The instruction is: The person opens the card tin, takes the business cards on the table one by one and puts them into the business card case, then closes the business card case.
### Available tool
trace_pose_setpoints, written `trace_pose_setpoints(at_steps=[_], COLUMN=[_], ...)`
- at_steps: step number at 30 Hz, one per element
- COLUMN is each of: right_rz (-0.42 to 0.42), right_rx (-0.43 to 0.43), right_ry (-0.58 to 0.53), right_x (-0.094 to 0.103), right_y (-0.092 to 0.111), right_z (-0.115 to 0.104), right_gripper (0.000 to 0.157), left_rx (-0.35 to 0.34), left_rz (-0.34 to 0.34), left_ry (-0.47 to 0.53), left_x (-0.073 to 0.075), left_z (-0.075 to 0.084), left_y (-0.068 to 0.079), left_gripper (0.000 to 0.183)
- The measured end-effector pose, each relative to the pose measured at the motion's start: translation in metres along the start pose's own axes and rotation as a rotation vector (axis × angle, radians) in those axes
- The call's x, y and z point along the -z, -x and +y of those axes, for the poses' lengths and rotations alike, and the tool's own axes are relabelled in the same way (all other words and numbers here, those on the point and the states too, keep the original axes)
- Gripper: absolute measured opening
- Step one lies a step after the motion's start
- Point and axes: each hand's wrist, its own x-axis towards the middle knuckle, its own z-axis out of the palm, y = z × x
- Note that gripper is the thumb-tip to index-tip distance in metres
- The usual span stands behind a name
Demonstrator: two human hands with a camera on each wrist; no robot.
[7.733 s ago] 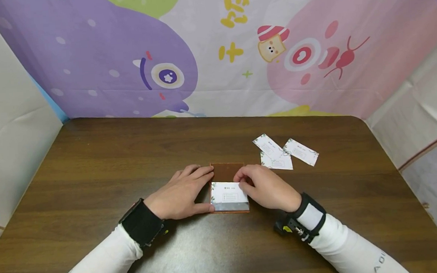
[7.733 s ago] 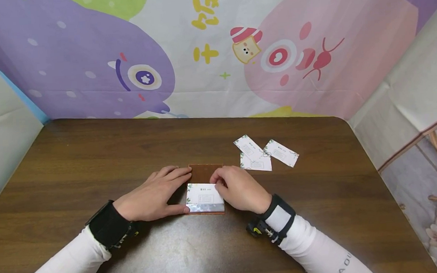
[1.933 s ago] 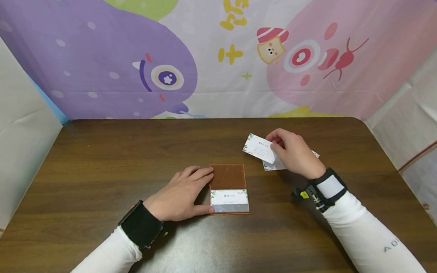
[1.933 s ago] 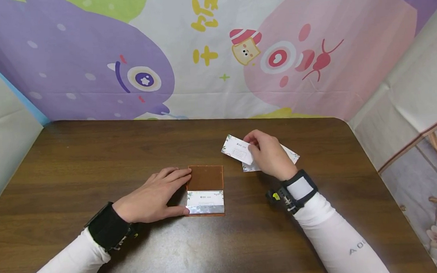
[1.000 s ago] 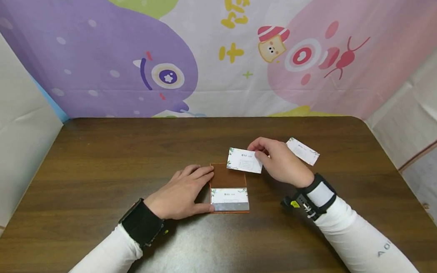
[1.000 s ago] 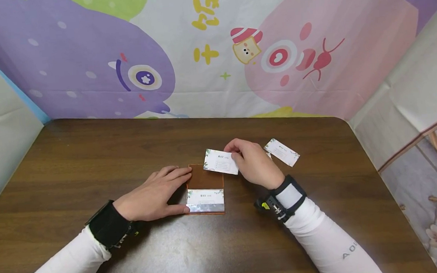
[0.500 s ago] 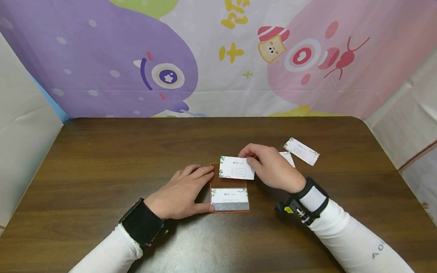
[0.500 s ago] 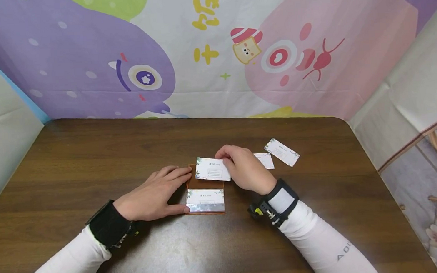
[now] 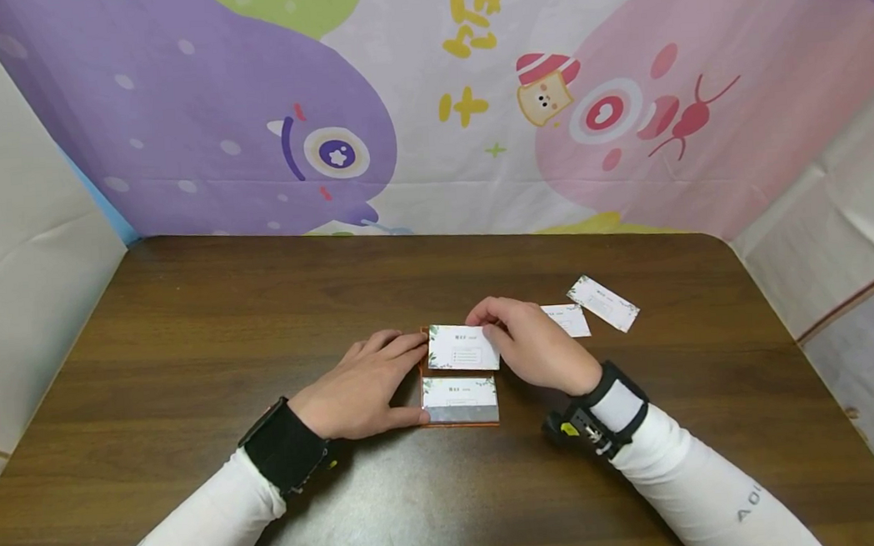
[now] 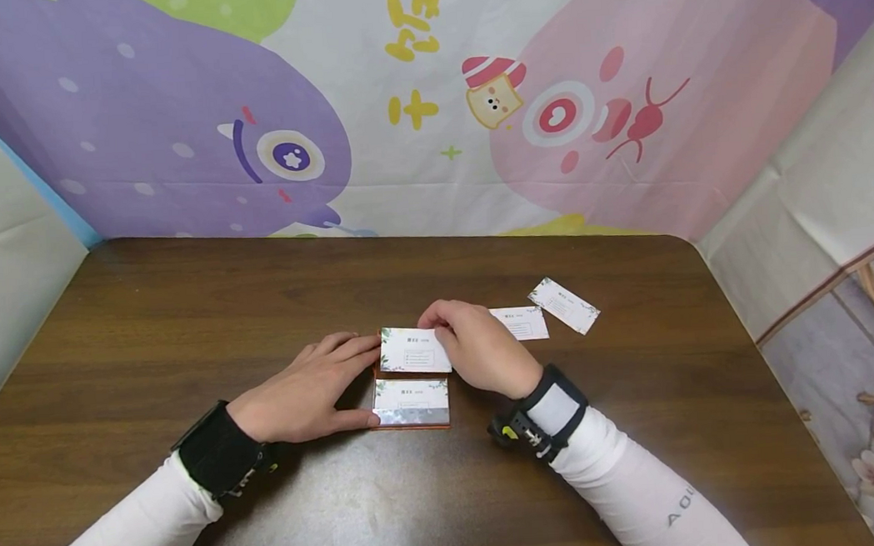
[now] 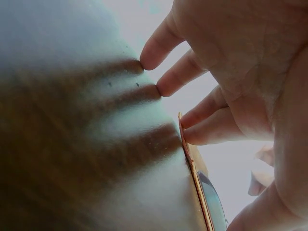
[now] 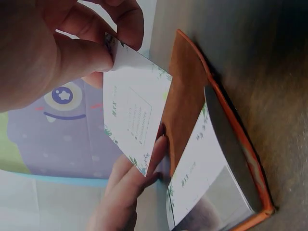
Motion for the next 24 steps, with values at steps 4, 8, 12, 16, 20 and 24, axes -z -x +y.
trace_pose_setpoints(at_steps=[4, 8, 12, 16, 20, 24], right_rz=[-0.013, -0.025, -0.037, -0.044, -0.049, -0.061], right_rx=[-0.002, -0.011, -0.019, -0.015, -0.013, -0.019], right_ry=[-0.005, -0.001, 0.001, 0.008, 0.024, 0.03], right_x=[-0.003, -0.005, -0.008, -0.012, -0.015, -0.018], right_y=[0.0, 0.0, 0.001, 0.002, 0.002, 0.004], right_z=[-0.001, -0.002, -0.003, -0.003, -0.003, -0.002], right_gripper=[0.02, 0.02, 0.021, 0.019, 0.018, 0.018], left_rx=[0.0, -0.001, -0.003, -0.002, 0.0, -0.002], left_rz=[0.003, 0.004, 0.003, 0.001, -0.004, -0.002], left_ry=[0.002, 0.002, 0.006, 0.006, 0.004, 0.002], left_x=[0.0, 0.0, 0.001, 0.001, 0.001, 0.0], left_z=[0.001, 0.001, 0.001, 0.002, 0.001, 0.001], left_y=[0.0, 0.0, 0.0, 0.0, 0.0, 0.0], left_gripper=[0.089, 0.087, 0.086, 0.085, 0.084, 0.085])
